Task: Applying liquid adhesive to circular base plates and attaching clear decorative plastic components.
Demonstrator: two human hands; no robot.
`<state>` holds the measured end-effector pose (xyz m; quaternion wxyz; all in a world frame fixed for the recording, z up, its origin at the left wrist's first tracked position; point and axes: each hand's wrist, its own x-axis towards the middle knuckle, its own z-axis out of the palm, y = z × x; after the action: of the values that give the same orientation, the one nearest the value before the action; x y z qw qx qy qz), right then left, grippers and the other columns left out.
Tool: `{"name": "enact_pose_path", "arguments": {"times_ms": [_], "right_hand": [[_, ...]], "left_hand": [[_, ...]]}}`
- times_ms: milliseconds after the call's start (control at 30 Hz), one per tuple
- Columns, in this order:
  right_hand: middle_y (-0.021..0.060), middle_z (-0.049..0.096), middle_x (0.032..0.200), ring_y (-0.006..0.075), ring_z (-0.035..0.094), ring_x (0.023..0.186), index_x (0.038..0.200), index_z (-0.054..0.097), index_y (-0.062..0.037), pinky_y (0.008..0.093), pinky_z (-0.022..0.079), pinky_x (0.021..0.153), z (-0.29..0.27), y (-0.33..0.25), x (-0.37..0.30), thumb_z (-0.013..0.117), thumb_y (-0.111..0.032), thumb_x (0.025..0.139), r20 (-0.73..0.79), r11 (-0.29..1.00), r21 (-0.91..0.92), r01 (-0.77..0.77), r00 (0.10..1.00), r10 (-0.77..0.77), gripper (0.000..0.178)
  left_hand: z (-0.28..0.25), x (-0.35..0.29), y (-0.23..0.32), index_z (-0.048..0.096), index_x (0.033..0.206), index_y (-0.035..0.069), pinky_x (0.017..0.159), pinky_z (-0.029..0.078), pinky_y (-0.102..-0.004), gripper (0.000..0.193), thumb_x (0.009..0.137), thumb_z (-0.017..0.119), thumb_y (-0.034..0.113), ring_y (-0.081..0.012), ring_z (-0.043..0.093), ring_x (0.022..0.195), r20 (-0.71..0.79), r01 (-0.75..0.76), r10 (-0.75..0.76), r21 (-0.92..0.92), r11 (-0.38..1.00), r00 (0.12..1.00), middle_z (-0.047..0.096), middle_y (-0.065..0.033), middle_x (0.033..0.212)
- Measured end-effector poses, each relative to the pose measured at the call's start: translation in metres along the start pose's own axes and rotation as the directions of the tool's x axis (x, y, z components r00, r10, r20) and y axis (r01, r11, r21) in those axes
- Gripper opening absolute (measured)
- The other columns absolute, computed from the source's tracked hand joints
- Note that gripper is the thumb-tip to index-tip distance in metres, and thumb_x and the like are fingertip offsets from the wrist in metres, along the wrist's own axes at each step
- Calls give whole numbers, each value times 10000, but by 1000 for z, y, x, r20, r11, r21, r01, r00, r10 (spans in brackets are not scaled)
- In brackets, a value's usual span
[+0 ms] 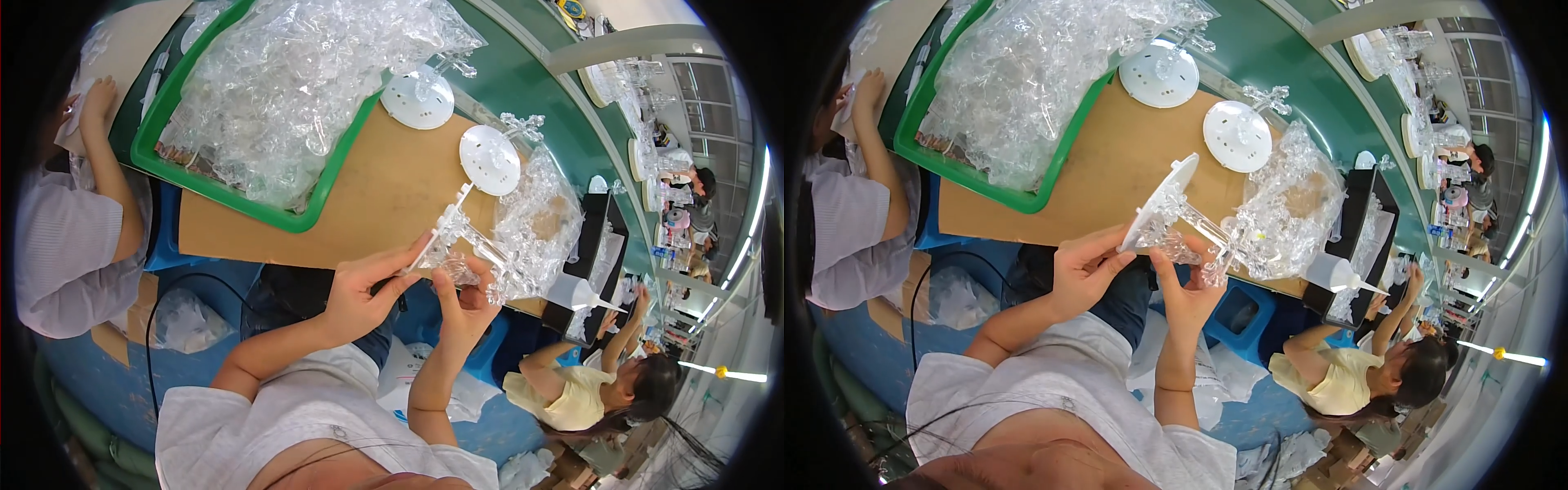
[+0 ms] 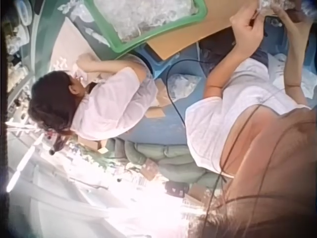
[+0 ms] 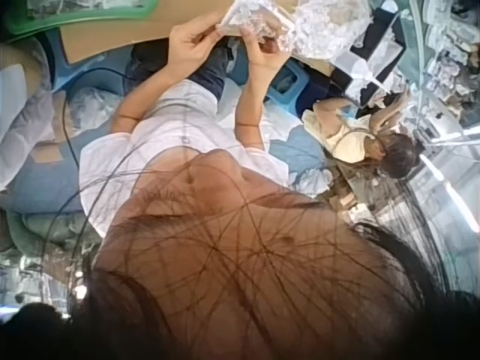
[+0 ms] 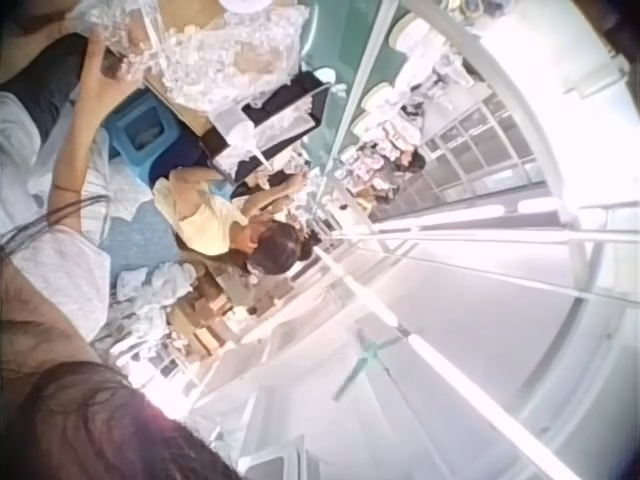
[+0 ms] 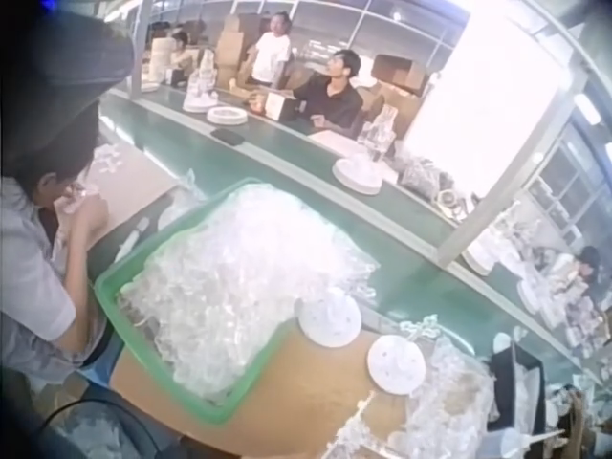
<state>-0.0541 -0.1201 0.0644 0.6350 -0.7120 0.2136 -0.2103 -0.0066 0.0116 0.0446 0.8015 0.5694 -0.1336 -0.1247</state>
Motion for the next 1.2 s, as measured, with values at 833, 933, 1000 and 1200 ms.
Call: {"name": "enact_pose_path", "arguments": {"times_ms": [833, 933, 1000, 1200], "right_hand": [[82, 683, 737, 145, 636, 675, 943, 697, -28, 296, 497, 662, -116, -17, 134, 690, -206, 804, -6, 470, -876, 110, 971, -238, 226], [129, 687, 790, 247, 665, 755, 953, 695, -65, 305, 501, 682, -169, 42, 190, 683, -291, 783, 122, 476, -872, 118, 992, -23, 283], [117, 696, 832, 227, 671, 757, 957, 692, -45, 300, 505, 693, -173, 50, 202, 684, -241, 783, 281, 462, -874, 149, 932, 231, 262], [60, 681, 833, 111, 629, 732, 953, 671, -8, 243, 495, 678, -196, 43, 190, 679, -121, 808, 119, 716, -662, 223, 974, -194, 185]], "left_hand": [[-51, -19, -28, 606, 1118, 15, 629, 453, -325, 298, 832, 648, 90, -230, 552, 692, 21, -38, 35, 815, 578, 999, 534, -117, 798], [-45, -19, -27, 626, 1078, 10, 601, 440, -304, 261, 823, 648, 56, -206, 535, 662, 83, -109, 71, 777, 619, 994, 530, -103, 768], [-43, -18, -27, 633, 1063, 9, 591, 434, -297, 246, 819, 647, 43, -197, 526, 651, 101, -139, 96, 769, 623, 990, 529, -98, 756], [-41, -18, -22, 647, 1032, 13, 562, 409, -269, 209, 824, 631, 20, -172, 499, 605, 83, -147, 126, 722, 676, 989, 528, -77, 717]]}}
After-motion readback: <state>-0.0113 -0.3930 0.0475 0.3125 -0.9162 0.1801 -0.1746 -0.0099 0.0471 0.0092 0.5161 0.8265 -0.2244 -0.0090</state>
